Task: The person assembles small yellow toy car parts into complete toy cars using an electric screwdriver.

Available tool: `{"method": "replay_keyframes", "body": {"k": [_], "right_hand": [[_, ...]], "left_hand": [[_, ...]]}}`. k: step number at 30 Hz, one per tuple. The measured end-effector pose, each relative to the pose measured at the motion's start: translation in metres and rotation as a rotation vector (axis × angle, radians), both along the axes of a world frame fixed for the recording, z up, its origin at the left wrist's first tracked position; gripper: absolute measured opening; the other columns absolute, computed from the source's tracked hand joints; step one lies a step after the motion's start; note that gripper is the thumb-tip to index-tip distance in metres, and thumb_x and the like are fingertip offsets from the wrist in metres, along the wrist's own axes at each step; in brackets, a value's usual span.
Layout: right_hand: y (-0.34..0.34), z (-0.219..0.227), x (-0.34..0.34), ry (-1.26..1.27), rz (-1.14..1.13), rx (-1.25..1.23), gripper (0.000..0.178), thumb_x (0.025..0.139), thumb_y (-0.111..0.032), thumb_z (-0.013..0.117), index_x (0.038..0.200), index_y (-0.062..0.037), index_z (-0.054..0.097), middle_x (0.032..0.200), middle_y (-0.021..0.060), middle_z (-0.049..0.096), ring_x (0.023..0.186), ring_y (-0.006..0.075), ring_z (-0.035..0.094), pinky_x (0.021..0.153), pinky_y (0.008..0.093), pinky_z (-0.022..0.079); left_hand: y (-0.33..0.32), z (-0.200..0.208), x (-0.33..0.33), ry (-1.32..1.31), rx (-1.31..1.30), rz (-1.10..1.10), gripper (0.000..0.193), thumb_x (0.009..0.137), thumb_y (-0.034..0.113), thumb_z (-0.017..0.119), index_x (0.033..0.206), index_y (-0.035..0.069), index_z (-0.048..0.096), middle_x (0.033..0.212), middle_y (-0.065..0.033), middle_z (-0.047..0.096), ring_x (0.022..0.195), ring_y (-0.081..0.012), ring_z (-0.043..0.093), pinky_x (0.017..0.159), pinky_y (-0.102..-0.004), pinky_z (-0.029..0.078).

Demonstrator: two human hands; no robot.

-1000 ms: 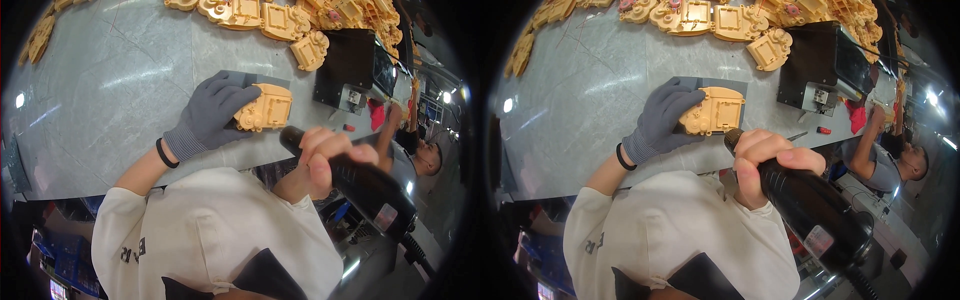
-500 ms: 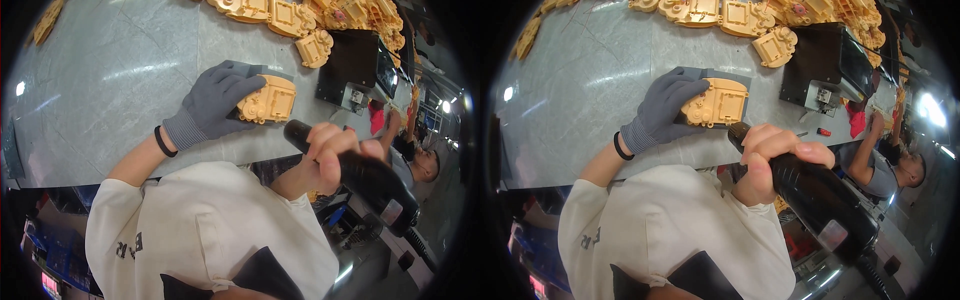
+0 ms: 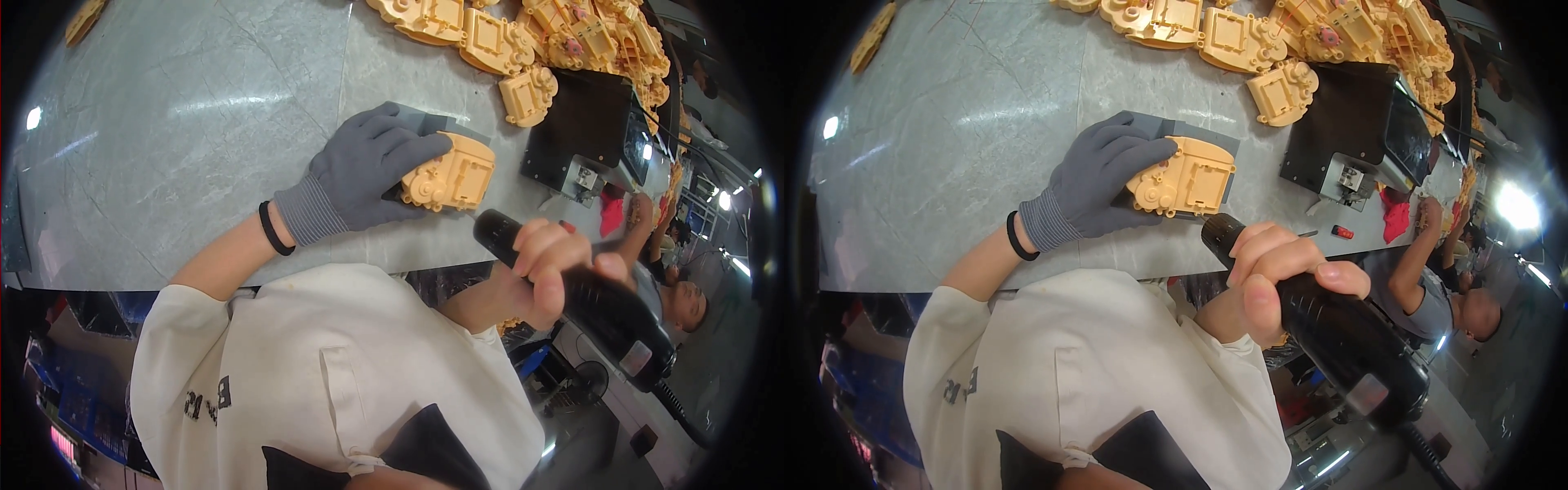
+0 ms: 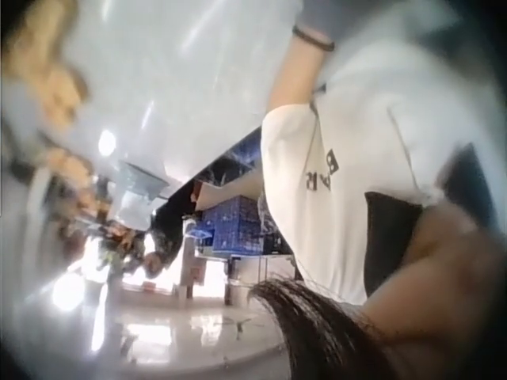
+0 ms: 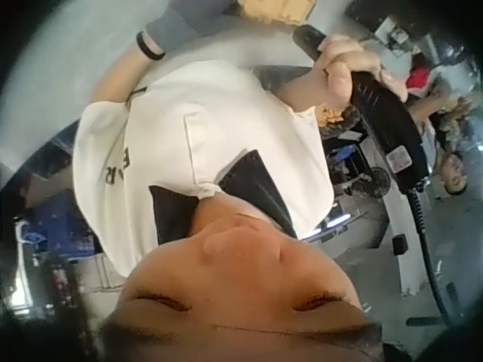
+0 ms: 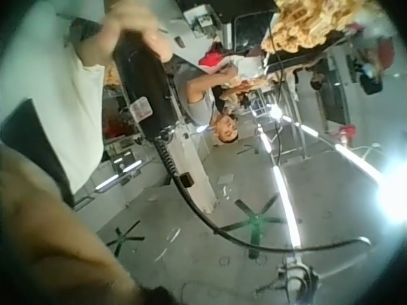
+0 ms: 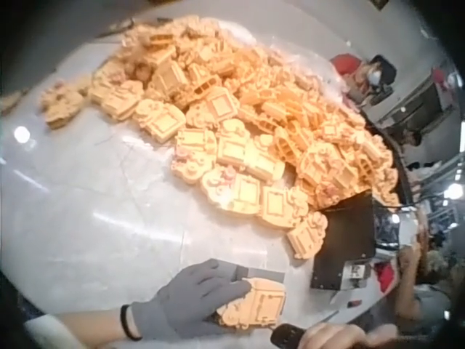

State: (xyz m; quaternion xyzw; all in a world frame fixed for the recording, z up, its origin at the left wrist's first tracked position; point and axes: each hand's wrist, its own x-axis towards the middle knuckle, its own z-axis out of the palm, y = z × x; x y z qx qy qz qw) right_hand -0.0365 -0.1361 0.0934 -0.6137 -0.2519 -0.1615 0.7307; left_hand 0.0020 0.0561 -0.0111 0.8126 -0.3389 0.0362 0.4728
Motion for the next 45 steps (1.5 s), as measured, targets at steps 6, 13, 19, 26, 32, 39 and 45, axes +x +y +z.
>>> {"method": "replay_keyframes", "body": {"k": [6,13,19,26,32,39,45], "right_hand": [[0.002,-0.001,0.000,0.019,-0.021,-0.035,0.056,0.077,0.006,0.057,0.123,-0.0083,0.029,0.067,0.0109,0.052,0.052,0.0208,0.051,0.051,0.0355,0.042],[0.007,0.000,0.003,-0.011,-0.063,-0.043,0.046,0.076,0.005,0.059,0.111,-0.0076,0.033,0.063,0.0090,0.051,0.049,0.0190,0.050,0.049,0.0339,0.042],[-0.006,0.008,-0.010,-0.036,-0.214,0.010,0.040,0.074,0.002,0.058,0.107,-0.0081,0.036,0.061,0.0047,0.048,0.046,0.0169,0.047,0.049,0.0341,0.041],[-0.128,0.053,0.012,-0.141,-1.018,0.322,0.039,0.070,0.003,0.053,0.106,-0.0061,0.043,0.065,0.0029,0.046,0.048,0.0130,0.043,0.054,0.0310,0.042],[-0.138,0.025,0.048,0.010,-0.995,0.138,0.032,0.070,0.009,0.054,0.098,-0.0015,0.044,0.064,0.0070,0.051,0.048,0.0149,0.048,0.052,0.0294,0.043],[-0.059,0.029,-0.014,-0.057,-0.478,0.238,0.046,0.072,0.007,0.055,0.110,-0.0070,0.034,0.064,0.0066,0.052,0.050,0.0181,0.050,0.055,0.0374,0.045],[0.010,0.031,0.000,-0.049,0.083,-0.016,0.049,0.069,0.009,0.062,0.104,-0.0079,0.032,0.066,0.0084,0.054,0.047,0.0205,0.052,0.042,0.0316,0.042]], "left_hand": [[0.000,0.002,0.001,0.008,0.007,0.002,0.075,0.061,0.033,0.078,0.124,0.010,0.046,0.100,-0.0081,0.056,0.098,-0.0263,0.052,0.100,-0.0457,0.036],[-0.002,0.005,0.007,0.008,-0.006,-0.019,0.074,0.061,0.032,0.077,0.124,0.008,0.047,0.102,-0.0091,0.057,0.098,-0.0274,0.053,0.098,-0.0455,0.036],[-0.001,0.011,0.009,-0.004,-0.041,-0.036,0.071,0.061,0.029,0.077,0.121,0.006,0.048,0.104,-0.0091,0.056,0.097,-0.0289,0.052,0.097,-0.0453,0.038],[-0.009,0.025,0.001,0.046,0.005,-0.029,0.076,0.057,0.022,0.080,0.122,0.003,0.046,0.111,-0.0127,0.055,0.103,-0.0319,0.051,0.100,-0.0468,0.036],[-0.007,0.024,0.004,0.083,0.031,-0.073,0.081,0.052,0.016,0.081,0.123,0.001,0.045,0.116,-0.0138,0.054,0.108,-0.0332,0.049,0.104,-0.0467,0.032],[-0.011,0.025,0.004,0.106,0.023,-0.024,0.081,0.053,0.016,0.081,0.124,0.002,0.045,0.116,-0.0145,0.053,0.108,-0.0349,0.049,0.099,-0.0442,0.036],[-0.011,0.017,0.009,0.071,-0.008,-0.031,0.078,0.058,0.024,0.079,0.126,0.006,0.044,0.114,-0.0117,0.054,0.106,-0.0311,0.049,0.098,-0.0450,0.037]]}}
